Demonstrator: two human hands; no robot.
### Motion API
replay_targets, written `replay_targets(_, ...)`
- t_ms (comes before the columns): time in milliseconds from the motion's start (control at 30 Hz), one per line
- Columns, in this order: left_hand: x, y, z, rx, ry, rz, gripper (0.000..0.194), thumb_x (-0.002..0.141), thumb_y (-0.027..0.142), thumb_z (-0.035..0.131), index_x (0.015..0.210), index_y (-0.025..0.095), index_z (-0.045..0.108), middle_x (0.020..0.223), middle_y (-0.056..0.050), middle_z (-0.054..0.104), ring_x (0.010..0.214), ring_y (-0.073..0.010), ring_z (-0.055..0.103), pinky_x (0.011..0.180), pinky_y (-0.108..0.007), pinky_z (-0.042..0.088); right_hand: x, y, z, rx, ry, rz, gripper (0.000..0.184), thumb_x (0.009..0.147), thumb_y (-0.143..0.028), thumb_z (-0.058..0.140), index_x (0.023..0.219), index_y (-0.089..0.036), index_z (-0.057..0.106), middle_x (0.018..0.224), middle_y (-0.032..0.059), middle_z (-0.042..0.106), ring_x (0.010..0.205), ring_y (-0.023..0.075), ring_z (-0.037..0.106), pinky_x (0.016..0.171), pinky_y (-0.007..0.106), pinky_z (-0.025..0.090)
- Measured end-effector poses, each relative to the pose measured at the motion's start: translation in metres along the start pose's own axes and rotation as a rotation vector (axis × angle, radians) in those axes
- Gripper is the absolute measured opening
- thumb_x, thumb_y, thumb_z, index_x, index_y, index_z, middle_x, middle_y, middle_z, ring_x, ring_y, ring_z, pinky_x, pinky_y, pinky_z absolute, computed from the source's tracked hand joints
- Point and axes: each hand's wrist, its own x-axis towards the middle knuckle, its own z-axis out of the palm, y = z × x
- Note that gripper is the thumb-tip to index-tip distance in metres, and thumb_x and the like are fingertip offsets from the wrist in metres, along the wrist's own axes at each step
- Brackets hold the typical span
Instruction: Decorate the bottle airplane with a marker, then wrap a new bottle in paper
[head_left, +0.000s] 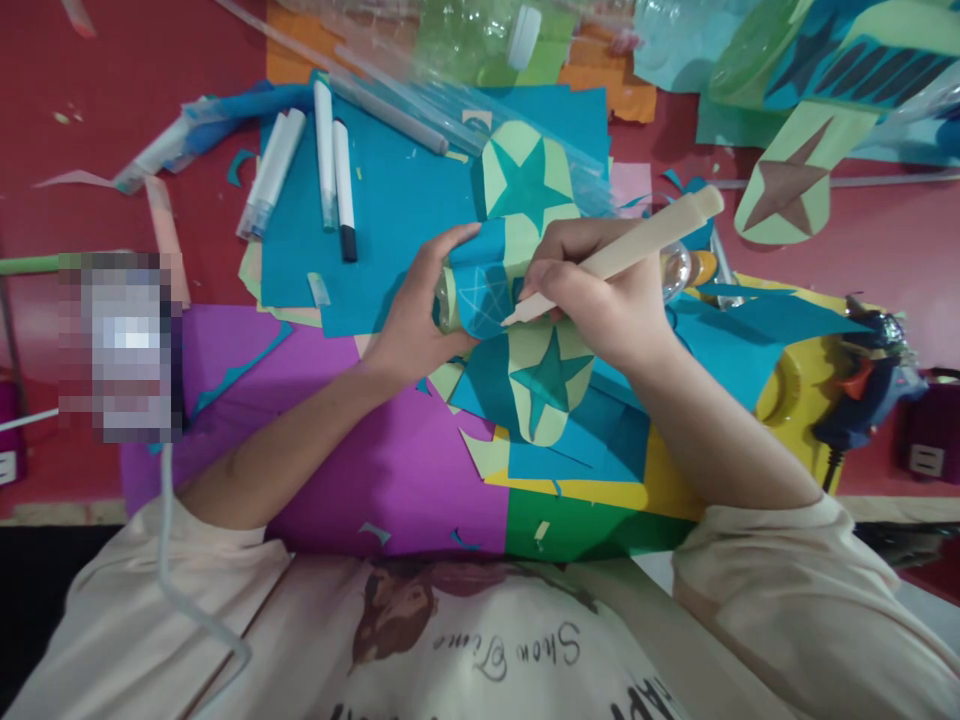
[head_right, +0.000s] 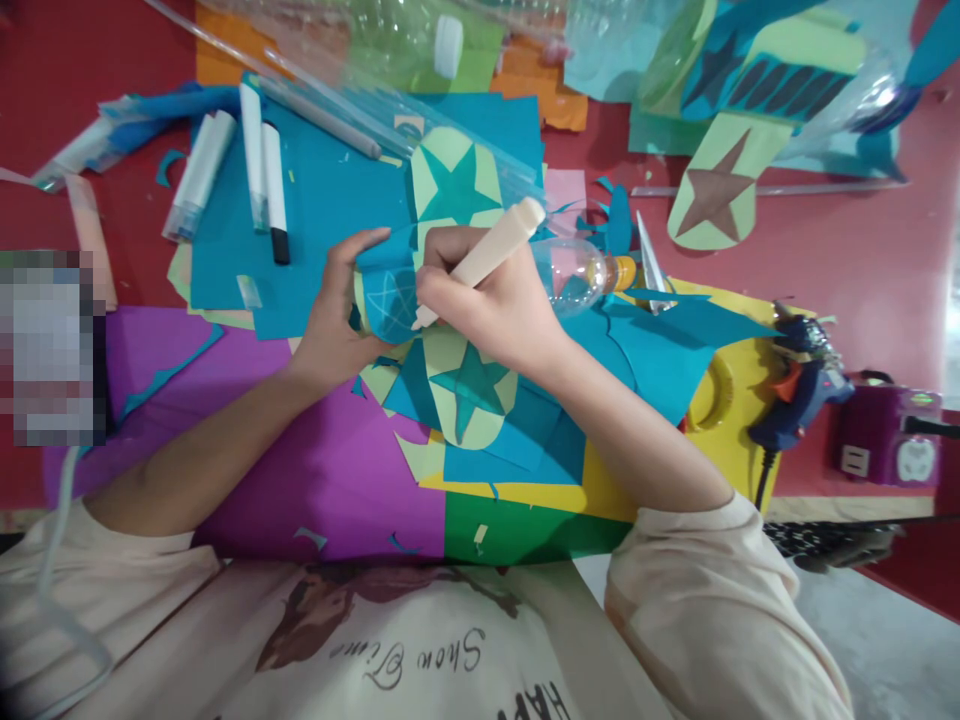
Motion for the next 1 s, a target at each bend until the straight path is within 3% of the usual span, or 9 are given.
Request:
replay_targets(300, 0.000, -0.005, 0.002, -0.033, 0.041, 0.063, 0.070, 0.089, 0.071, 0.043, 0.141, 0.029, 0.024, 0.146, -0.009, 0.043, 0.137, -0.0305, 0.045, 0.109, -0.046, 0.046, 0.000, -0.003, 0.002, 0.080, 0.018, -0.070, 0.024, 0.073, -0.013, 0.049, 0.053, -0.021, 0.039, 0.049, -0.0034, 0.045, 0.048, 0.0086, 0.043, 0.046, 0.025, 0.034)
replay_targets(433, 0.000, -0.005, 0.002, -0.018, 0.014, 0.025, 0.070, 0.089, 0.070, 0.044, 0.142, 0.029, 0.023, 0.148, -0.008, 0.041, 0.139, -0.0311, 0.042, 0.112, -0.046, 0.043, 0.000, -0.007, 0.003, 0.166, 0.104, -0.058, 0.025, 0.069, -0.009, 0.050, 0.049, -0.021, 0.041, 0.046, -0.0039, 0.049, 0.044, 0.0071, 0.042, 0.042, 0.023, 0.034)
replay_targets(500, -0.001, -0.007, 0.003, -0.038, 0.035, 0.048, 0.071, 0.087, 0.073, 0.042, 0.142, 0.032, 0.023, 0.148, -0.007, 0.041, 0.139, -0.0312, 0.043, 0.110, -0.047, 0.045, -0.001, -0.008, 0.004, 0.214, 0.146, -0.050, 0.027, 0.074, -0.010, 0.052, 0.050, -0.021, 0.046, 0.047, -0.0039, 0.053, 0.042, 0.0066, 0.044, 0.041, 0.022, 0.037)
replay_targets(600, -0.001, -0.008, 0.005, -0.088, 0.060, 0.085, 0.070, 0.087, 0.074, 0.042, 0.142, 0.035, 0.021, 0.148, -0.007, 0.041, 0.139, -0.0295, 0.043, 0.109, -0.048, 0.047, -0.003, -0.008, 0.005, 0.280, 0.193, -0.079, 0.032, 0.089, -0.029, 0.057, 0.058, -0.020, 0.057, 0.049, -0.0032, 0.054, 0.039, 0.0063, 0.045, 0.037, 0.022, 0.036)
replay_targets(700, -0.003, -0.007, 0.005, -0.095, 0.038, 0.051, 0.071, 0.088, 0.071, 0.043, 0.144, 0.037, 0.015, 0.152, -0.006, 0.035, 0.143, -0.0265, 0.038, 0.112, -0.044, 0.046, -0.007, -0.007, 0.006, 0.307, 0.240, -0.129, 0.039, 0.091, -0.048, 0.055, 0.068, -0.019, 0.065, 0.051, -0.0031, 0.054, 0.036, 0.0049, 0.041, 0.035, 0.022, 0.033)
replay_targets(833, -0.005, -0.005, 0.005, -0.075, 0.016, -0.018, 0.075, 0.089, 0.068, 0.047, 0.145, 0.035, 0.010, 0.157, -0.005, 0.028, 0.146, -0.0241, 0.033, 0.116, -0.040, 0.042, -0.008, -0.005, 0.005, 0.170, 0.184, -0.139, 0.032, 0.087, -0.050, 0.062, 0.072, -0.021, 0.063, 0.057, -0.0032, 0.058, 0.044, 0.0075, 0.052, 0.043, 0.024, 0.043)
replay_targets(1000, -0.006, -0.008, 0.006, -0.196, 0.036, 0.039, 0.071, 0.089, 0.068, 0.045, 0.143, 0.036, 0.013, 0.155, -0.004, 0.029, 0.147, -0.0257, 0.031, 0.116, -0.040, 0.043, -0.010, 0.000, 0.003, -0.016, 0.152, -0.075, 0.041, 0.084, -0.061, 0.058, 0.069, -0.024, 0.056, 0.061, -0.0008, 0.061, 0.052, 0.0126, 0.057, 0.049, 0.029, 0.049)
